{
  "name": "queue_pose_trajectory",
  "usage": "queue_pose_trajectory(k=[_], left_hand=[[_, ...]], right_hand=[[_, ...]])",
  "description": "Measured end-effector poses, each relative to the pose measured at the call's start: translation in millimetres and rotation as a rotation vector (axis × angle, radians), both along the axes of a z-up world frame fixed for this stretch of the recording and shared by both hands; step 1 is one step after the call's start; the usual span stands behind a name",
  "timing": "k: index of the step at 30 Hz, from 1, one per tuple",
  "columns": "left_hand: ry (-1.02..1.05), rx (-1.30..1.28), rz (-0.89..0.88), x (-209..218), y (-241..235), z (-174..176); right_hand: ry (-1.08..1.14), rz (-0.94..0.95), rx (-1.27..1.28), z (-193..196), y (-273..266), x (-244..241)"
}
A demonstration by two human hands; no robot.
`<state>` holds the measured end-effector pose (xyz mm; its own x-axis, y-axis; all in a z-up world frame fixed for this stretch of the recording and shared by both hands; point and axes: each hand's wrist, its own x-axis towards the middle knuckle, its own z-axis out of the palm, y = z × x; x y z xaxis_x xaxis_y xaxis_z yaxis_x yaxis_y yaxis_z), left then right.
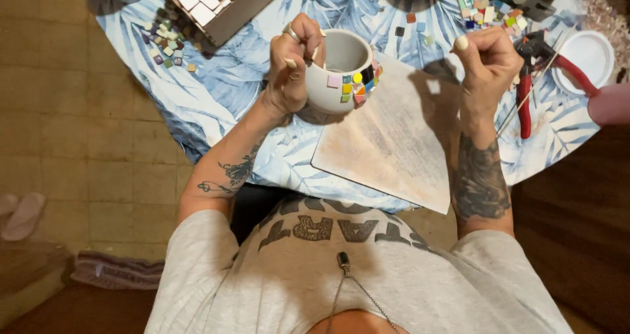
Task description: Decorating a ceramic cup by gluing small colorful mosaic tiles onto its surface.
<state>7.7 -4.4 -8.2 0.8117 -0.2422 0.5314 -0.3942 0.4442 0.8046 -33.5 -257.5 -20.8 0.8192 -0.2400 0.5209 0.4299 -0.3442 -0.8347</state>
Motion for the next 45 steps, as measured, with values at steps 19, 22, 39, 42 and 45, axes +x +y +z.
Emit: queue_pose_trajectory(k=[19, 22, 39, 42, 45], left_hand=[[-0.196, 0.268, 0.214, -4, -1, -4], [-0.242, 0.286, 0.228, -4, -2, -6], [-0.223, 0.26, 0.248, -4, -4, -10], [-0.184, 0.26, 0.238, -4, -3, -8], [-0.142, 0.28, 0.241, -6, -1, -4]], right_hand=[[0.088, -0.098, -0.022, -21, -6, 4], [0.052, -0.096, 0.005, -25, -7, 6], [-0.031, -0.112, 0.103, -12, -1, 8], [-0.057, -0.106, 0.16, -19, -11, 10], [0.069, -0.162, 0.228, -21, -16, 8]])
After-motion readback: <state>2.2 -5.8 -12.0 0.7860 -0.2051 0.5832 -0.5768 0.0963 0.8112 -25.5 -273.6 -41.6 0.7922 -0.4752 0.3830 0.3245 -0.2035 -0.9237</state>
